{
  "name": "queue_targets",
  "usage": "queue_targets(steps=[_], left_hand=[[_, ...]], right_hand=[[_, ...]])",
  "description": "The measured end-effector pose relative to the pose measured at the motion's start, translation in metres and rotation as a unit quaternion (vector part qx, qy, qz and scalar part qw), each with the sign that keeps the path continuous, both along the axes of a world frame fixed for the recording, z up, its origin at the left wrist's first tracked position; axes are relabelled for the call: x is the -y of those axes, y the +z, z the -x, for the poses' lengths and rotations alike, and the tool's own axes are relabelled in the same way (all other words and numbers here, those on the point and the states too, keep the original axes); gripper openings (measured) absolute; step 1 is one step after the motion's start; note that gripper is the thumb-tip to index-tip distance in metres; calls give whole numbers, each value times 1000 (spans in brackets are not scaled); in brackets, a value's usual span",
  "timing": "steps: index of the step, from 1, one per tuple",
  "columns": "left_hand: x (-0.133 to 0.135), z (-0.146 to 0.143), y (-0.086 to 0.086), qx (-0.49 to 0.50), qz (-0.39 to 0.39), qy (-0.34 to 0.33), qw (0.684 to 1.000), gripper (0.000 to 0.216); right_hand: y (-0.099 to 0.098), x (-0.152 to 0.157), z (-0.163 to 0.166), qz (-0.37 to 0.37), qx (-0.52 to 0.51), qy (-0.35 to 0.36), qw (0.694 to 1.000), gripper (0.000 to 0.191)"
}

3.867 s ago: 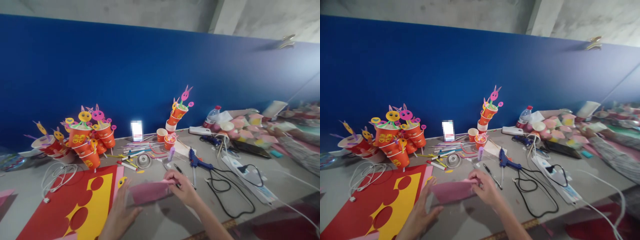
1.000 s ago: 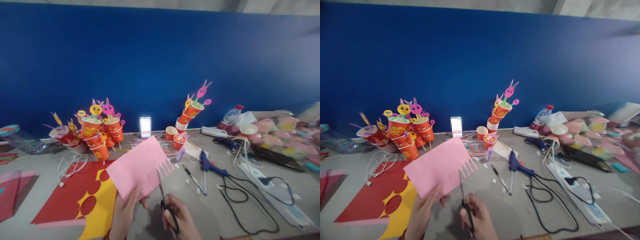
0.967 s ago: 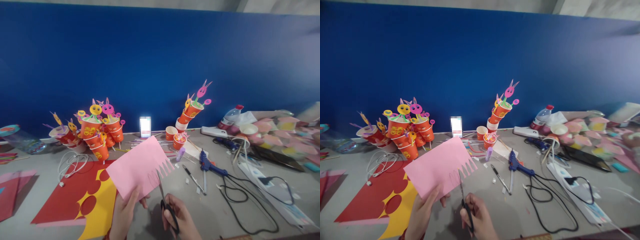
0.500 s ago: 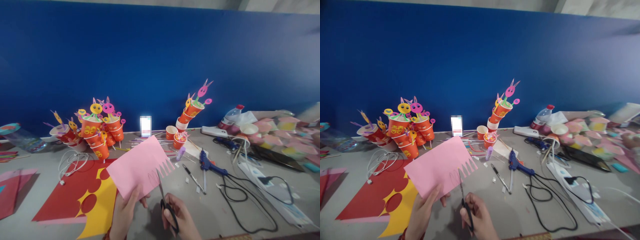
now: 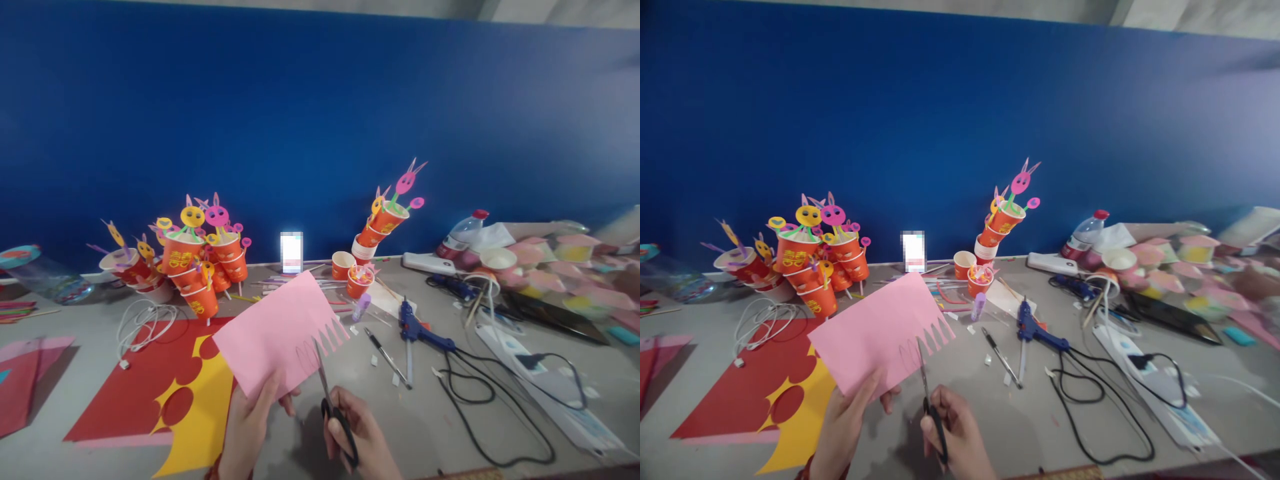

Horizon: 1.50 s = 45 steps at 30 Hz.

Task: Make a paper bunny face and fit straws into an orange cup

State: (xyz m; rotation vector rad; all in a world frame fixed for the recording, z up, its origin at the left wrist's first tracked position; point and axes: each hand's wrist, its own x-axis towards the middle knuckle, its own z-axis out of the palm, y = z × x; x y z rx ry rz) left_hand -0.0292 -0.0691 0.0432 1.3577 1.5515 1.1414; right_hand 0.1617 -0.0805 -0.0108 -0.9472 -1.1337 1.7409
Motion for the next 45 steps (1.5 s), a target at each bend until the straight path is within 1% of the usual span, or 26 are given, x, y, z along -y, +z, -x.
queue_targets(steps=[4,9,19,28,32,39,45], left_hand=[[-1,1,-1,-7,-2,-5,1000,51],[0,2,-2,2,14,-10,1000,51],[-1,-2,6,20,31,-4,999,51],[3,0,0,16,44,17,999,52],[5,0,0,25,57,17,998,50],[4,1,-4,36,59,9,998,50],[5,2,-4,59,56,1,997,49]], right_hand=[[1,0,0,-3,2,0,1000,58],[4,-1,0,-3,5,2,1000,58],[10,0,0,1,28,-9,1000,61],[17,1,0,-5,26,-12,1000,61],[19,2,1,-17,24,-17,999,61],[16,1,-1,-21,50,-26,998,62],[12,3,-2,-19,45,-21,999,62]])
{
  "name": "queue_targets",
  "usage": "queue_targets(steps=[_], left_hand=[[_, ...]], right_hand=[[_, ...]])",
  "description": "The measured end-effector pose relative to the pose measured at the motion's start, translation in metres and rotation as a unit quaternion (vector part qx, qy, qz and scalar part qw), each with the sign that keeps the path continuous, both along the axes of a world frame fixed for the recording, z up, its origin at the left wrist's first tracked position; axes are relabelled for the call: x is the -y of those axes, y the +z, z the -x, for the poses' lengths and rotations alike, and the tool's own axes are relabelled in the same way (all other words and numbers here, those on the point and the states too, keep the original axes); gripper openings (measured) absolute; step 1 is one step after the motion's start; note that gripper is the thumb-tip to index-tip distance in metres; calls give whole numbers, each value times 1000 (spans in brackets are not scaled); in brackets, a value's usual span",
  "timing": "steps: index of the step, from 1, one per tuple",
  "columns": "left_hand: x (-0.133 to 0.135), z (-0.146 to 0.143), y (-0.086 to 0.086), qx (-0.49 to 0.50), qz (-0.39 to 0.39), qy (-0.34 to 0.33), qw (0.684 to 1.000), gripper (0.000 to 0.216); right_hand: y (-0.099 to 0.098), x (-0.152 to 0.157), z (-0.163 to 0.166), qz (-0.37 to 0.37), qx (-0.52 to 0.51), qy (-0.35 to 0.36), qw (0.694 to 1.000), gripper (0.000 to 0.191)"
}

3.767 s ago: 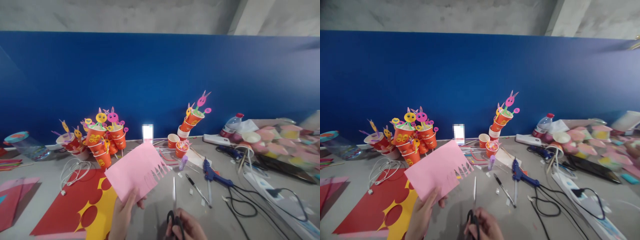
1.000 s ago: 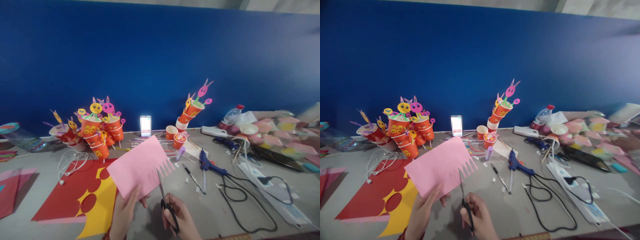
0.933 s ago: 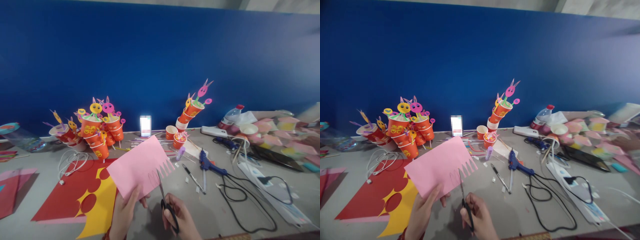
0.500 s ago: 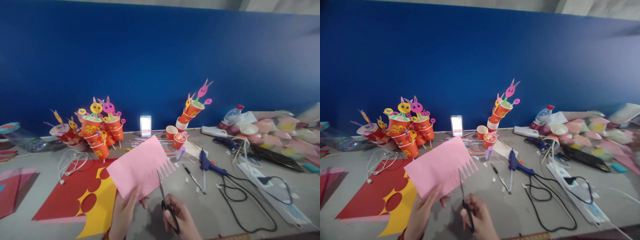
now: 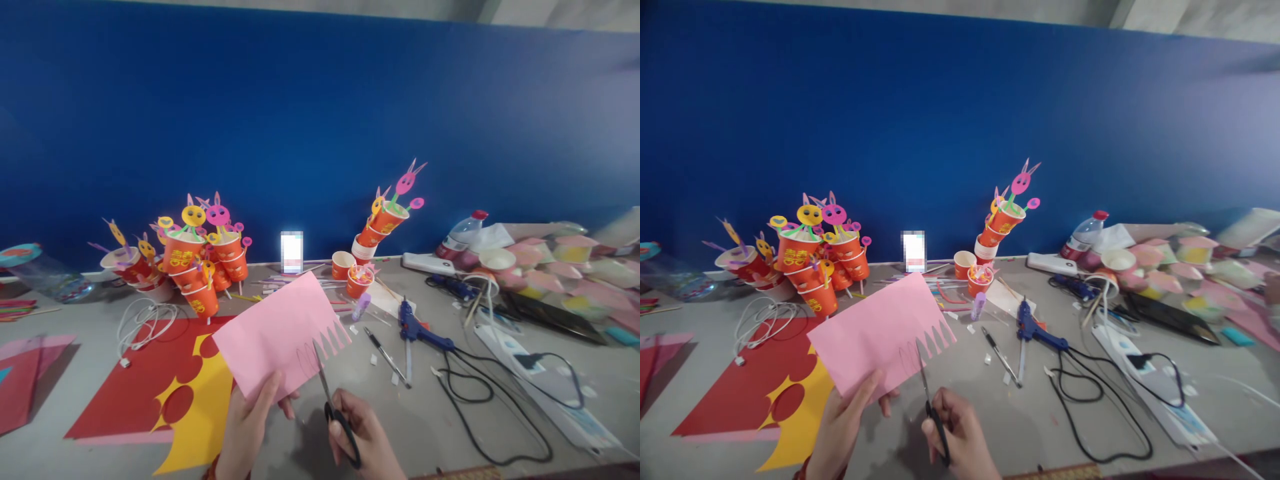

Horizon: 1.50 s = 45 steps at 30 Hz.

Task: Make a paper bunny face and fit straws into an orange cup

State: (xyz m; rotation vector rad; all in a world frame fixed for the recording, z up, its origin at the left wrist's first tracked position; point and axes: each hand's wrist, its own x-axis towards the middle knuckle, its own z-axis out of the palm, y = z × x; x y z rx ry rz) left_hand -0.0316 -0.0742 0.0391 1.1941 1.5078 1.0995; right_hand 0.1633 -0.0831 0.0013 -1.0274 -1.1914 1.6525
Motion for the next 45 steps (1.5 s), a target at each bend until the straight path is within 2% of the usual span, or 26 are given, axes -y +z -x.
queue_targets(steps=[8,18,31,45], left_hand=[[0,-1,8,-6,-7,-6,1000,50],[0,3,7,-35,-12,-26,999,52],[-2,4,15,41,6,-17,999,39],[-6,7,20,41,-6,-34,999,40]], right_hand=[[0,1,-2,3,7,2,1000,63],[9,2,-4,16,19,4,1000,65],[17,1,-6,21,31,8,999,66],[25,1,-6,44,60,12,997,68]])
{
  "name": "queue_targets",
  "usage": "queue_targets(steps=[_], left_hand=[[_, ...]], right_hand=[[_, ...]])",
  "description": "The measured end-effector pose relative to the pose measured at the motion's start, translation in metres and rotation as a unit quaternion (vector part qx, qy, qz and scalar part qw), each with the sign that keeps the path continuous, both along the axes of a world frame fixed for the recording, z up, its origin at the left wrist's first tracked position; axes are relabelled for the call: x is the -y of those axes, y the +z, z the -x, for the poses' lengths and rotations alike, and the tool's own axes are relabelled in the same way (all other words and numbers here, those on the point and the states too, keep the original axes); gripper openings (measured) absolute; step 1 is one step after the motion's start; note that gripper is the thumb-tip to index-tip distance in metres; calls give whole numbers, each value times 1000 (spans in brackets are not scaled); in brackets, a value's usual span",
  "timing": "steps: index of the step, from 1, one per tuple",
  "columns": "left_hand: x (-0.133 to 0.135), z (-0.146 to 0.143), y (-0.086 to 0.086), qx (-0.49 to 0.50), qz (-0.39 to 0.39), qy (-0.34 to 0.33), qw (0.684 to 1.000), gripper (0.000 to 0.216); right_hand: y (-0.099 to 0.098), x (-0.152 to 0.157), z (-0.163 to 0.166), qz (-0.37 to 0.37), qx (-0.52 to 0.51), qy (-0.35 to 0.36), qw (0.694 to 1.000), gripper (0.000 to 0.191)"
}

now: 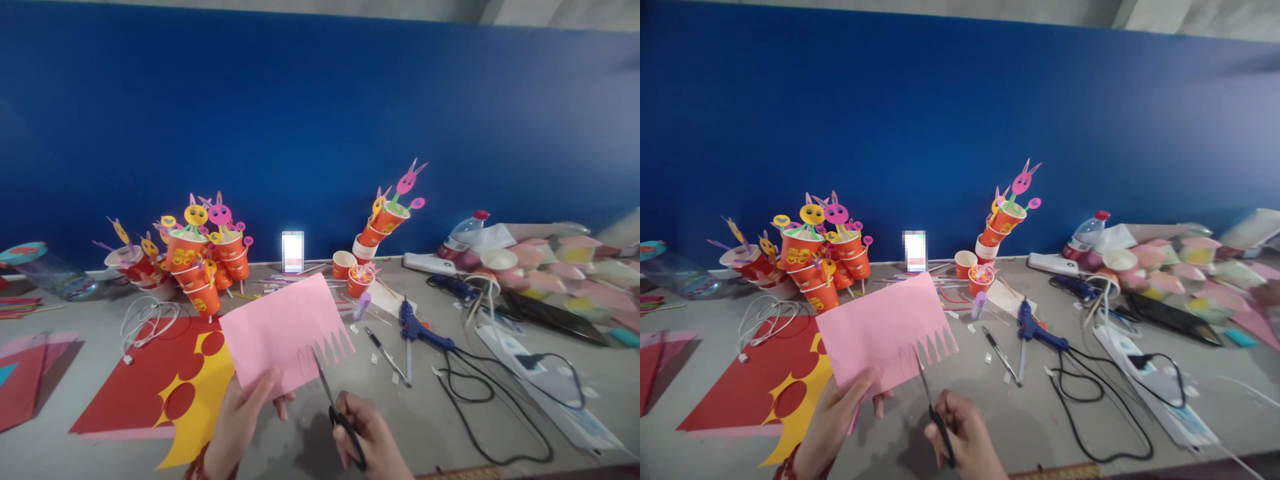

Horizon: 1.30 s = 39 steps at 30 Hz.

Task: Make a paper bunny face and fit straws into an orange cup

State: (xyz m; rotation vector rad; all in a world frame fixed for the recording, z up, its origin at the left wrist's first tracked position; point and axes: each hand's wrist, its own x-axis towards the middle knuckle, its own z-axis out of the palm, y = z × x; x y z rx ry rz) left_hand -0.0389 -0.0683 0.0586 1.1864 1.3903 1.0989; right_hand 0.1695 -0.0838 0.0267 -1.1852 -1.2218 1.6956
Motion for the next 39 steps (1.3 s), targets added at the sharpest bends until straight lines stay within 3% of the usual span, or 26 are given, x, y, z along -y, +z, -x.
queue_targets(steps=[6,25,39], left_hand=[[-1,-1,8,2,-8,-1,1000,40],[0,9,-1,10,9,-33,999,38],[-3,10,9,40,14,-58,997,38]], right_hand=[[-3,0,-1,-10,8,6,1000,66],[-9,3,-9,-3,18,17,1000,57],[-8,3,-8,11,26,16,999,50]])
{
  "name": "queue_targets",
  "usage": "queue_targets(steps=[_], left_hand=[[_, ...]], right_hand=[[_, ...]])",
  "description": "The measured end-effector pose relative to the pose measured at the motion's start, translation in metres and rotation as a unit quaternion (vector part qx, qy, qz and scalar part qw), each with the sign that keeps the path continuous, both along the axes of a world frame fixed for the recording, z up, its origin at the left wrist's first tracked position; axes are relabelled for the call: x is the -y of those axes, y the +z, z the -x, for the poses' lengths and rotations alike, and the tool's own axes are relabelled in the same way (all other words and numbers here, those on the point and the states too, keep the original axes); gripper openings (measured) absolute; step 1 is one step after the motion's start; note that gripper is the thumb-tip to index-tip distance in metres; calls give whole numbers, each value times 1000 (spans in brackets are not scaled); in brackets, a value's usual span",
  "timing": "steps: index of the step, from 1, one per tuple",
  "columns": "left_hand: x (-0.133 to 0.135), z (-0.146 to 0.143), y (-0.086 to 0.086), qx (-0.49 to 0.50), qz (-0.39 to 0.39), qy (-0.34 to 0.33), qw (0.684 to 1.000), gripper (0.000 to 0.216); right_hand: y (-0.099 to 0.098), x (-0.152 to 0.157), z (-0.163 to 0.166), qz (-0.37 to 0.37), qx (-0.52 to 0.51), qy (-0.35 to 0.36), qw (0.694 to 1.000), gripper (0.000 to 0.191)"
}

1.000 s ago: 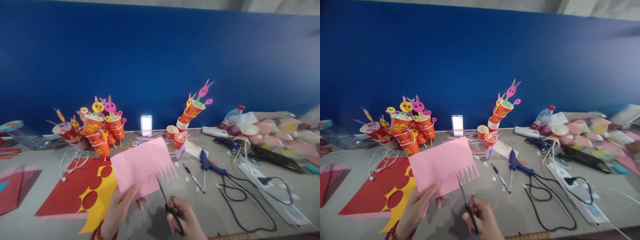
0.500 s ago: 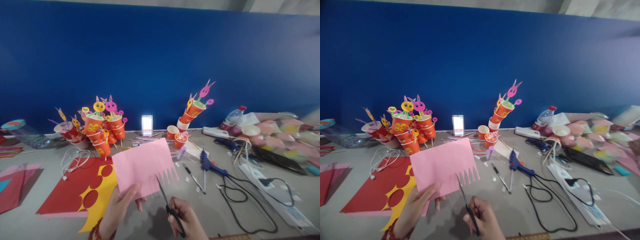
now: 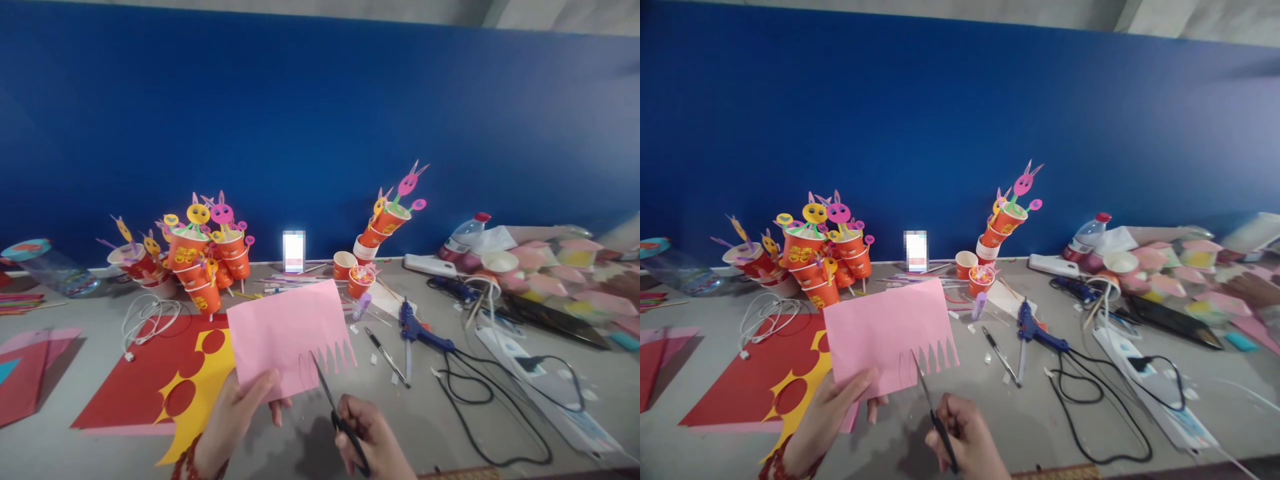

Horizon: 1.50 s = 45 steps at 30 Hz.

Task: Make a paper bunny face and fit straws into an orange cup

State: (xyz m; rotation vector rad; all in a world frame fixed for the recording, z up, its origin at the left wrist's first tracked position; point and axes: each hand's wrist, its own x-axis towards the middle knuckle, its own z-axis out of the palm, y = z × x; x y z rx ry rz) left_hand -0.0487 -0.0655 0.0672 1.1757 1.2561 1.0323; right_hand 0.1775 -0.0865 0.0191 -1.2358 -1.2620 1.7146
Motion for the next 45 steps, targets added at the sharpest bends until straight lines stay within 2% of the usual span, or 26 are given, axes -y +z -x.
queue_targets(steps=[6,17,30,37,45], left_hand=[[3,1,4,-8,12,-5,1000,41],[4,1,7,-8,5,-11,1000,39],[4,1,8,-4,13,-19,1000,35],[2,1,10,-9,20,-13,1000,39],[-1,4,15,-36,17,-22,999,36]], right_hand=[[6,0,1,-14,-4,7,1000,62],[0,3,0,-14,-9,6,1000,64],[-4,3,-4,-8,10,4,1000,48],[-9,3,-9,4,7,8,1000,46],[-16,1,-17,-16,35,22,999,42]])
